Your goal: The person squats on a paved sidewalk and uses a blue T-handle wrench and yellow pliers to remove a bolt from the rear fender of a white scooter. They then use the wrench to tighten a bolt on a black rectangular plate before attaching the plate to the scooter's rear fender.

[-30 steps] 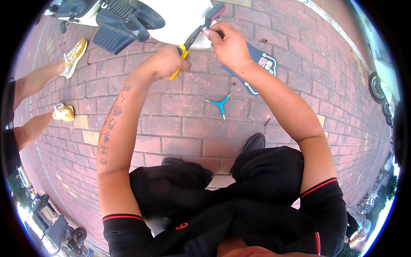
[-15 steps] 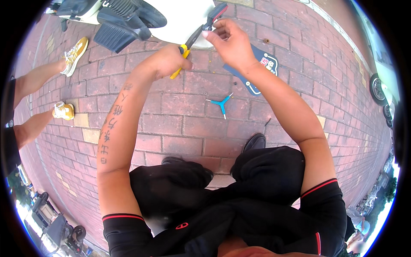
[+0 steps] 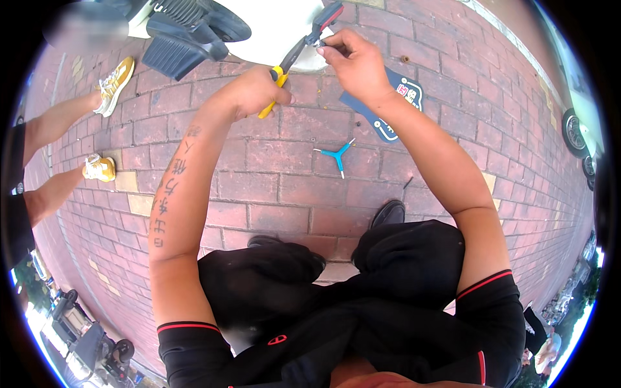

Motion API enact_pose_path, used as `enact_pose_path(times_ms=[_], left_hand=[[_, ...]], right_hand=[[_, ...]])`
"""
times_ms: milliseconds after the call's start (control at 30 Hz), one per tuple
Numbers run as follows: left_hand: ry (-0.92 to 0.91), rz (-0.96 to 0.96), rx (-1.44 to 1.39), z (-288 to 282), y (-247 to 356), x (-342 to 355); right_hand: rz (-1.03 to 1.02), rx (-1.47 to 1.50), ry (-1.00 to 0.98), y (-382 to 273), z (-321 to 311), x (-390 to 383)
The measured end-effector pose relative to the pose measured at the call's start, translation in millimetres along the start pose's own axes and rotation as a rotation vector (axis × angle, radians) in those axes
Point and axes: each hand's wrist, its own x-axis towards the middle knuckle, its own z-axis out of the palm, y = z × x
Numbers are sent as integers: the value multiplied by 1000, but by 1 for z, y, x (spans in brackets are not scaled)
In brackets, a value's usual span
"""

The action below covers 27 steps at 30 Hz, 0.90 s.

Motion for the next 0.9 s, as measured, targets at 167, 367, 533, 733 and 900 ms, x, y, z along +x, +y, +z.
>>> enact_pose_path(times_ms=[167, 367, 533, 733, 900], left_hand=[[5, 11, 18, 1, 0, -1], [-57, 9, -86, 2, -18, 5], [-70, 1, -219, 8, -27, 11], [-134, -99, -205, 18, -52, 7], [-217, -355, -62, 60, -104, 17]], right_hand=[[212, 537, -118, 20, -8, -5], [451, 820, -139, 51, -27, -41], [555, 902, -143, 73, -31, -79], [620, 754, -183, 86, -28, -107], [689, 466, -300, 126, -12, -138]])
